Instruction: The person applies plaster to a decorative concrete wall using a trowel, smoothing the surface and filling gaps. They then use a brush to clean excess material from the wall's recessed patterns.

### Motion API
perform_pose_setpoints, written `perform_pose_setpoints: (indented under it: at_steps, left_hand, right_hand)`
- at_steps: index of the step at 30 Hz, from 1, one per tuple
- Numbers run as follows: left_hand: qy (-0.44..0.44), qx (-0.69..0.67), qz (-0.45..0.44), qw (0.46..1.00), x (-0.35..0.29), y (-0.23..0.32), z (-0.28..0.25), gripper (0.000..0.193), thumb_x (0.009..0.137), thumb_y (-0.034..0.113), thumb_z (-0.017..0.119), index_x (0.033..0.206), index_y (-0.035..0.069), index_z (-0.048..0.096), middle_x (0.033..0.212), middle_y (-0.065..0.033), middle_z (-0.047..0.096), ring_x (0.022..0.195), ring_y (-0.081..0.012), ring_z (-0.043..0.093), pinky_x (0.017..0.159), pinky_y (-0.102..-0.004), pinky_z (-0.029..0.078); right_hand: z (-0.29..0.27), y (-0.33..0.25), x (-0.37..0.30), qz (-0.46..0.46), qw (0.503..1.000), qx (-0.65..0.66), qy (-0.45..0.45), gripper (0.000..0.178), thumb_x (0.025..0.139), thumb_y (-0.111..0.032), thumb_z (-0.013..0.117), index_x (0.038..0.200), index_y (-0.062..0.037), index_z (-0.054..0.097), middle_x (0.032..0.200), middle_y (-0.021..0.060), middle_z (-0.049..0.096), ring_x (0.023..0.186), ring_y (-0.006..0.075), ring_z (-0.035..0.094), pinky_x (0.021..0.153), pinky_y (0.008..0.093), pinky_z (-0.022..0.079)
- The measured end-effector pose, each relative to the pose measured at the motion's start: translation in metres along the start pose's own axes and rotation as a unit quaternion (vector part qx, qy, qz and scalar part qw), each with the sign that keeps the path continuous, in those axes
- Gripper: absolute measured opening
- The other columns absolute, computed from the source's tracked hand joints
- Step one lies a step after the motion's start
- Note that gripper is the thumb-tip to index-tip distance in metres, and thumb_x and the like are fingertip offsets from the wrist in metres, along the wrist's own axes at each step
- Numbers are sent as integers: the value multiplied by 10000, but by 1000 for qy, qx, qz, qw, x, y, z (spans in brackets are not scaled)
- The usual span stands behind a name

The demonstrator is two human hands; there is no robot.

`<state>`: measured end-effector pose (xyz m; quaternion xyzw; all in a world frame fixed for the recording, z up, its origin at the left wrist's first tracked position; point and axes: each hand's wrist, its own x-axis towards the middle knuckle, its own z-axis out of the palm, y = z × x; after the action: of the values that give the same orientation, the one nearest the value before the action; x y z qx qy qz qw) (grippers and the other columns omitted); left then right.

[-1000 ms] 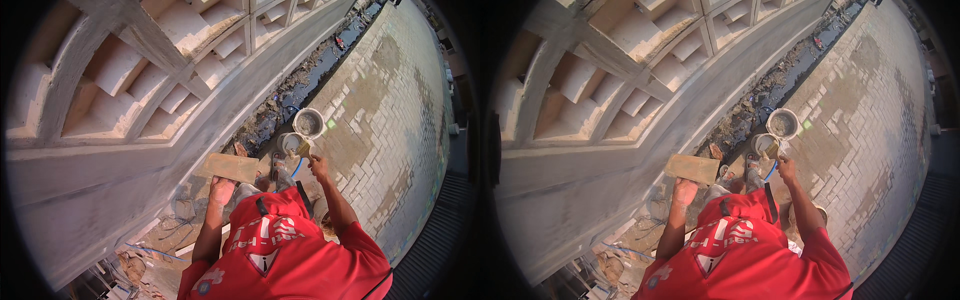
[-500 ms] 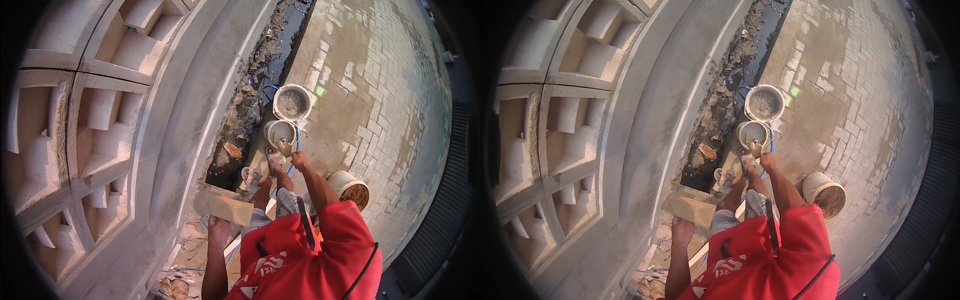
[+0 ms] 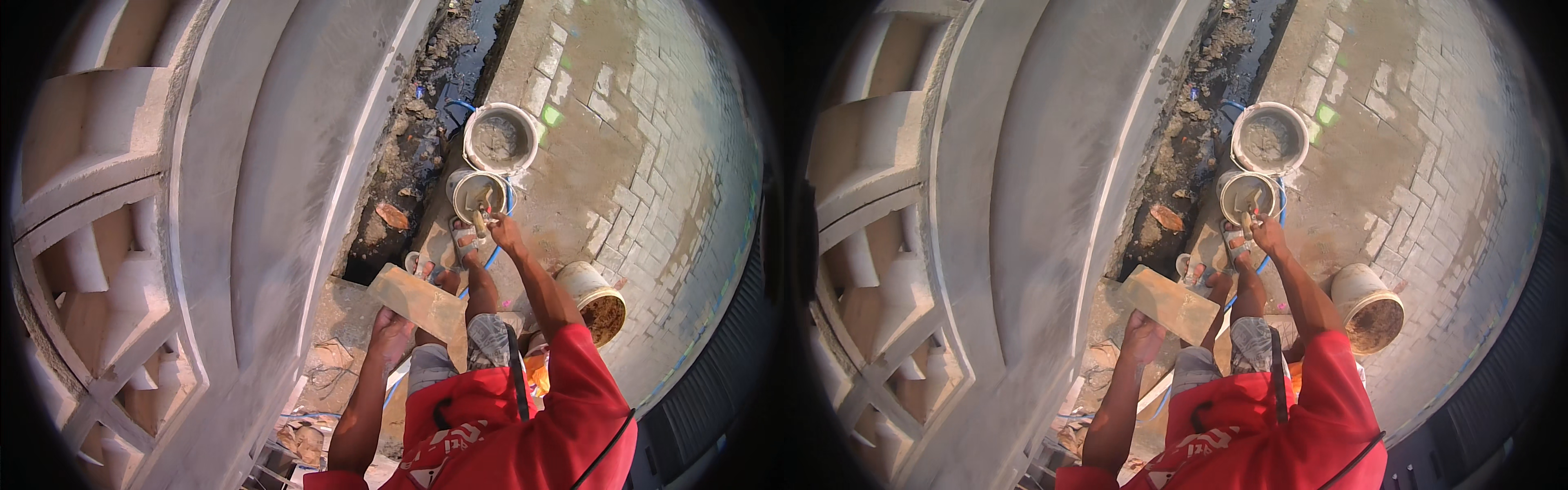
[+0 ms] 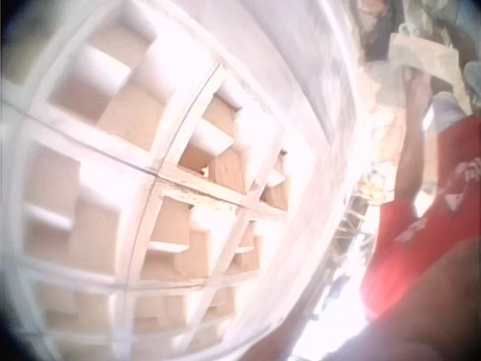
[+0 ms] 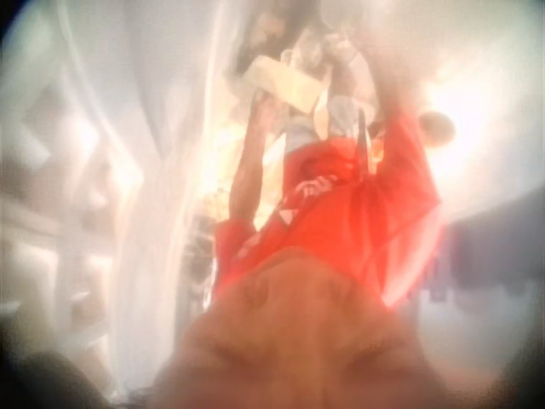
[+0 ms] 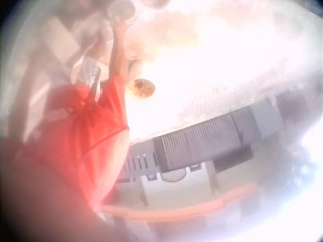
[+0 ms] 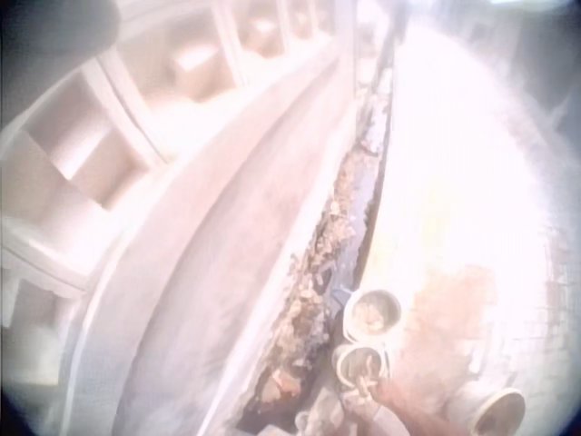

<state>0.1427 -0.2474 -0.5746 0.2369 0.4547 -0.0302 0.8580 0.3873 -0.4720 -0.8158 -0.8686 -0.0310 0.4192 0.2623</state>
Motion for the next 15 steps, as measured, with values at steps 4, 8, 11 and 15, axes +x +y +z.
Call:
perform_pose_setpoints:
  at_steps: [4,8,11,15]
  left_hand:
    - [-50,57,35,996,44,4,34,502,900,80,617,1376,48,460,1374,-77,529,1313,-215,453,1118,-401,307]
    - [-80,81,-16,993,81,1,54,487,921,126,631,1368,25,466,1346,-92,546,1273,-209,485,1077,-387,344]
    - [-132,61,-87,985,104,-11,51,453,944,125,612,1362,21,470,1313,-97,569,1238,-201,516,1054,-374,368]
    - [-134,86,-53,986,130,-27,66,505,952,173,629,1398,38,434,1312,-111,570,1226,-203,530,1068,-380,365]
  right_hand:
    - [-12,-60,-90,115,854,412,-296,388,994,-374,548,1236,-84,634,934,62,665,727,174,631,660,337,564]
    - [-3,-74,-135,152,618,647,-419,584,991,-564,435,1314,-95,563,1036,144,675,803,248,686,600,323,586]
    - [-35,-104,-153,101,511,751,-406,601,987,-573,428,1329,-92,543,1065,166,684,829,263,703,621,349,595]
    - [-33,-93,-146,170,466,829,-260,504,996,-451,496,1343,-85,524,1112,169,675,869,264,708,677,373,615]
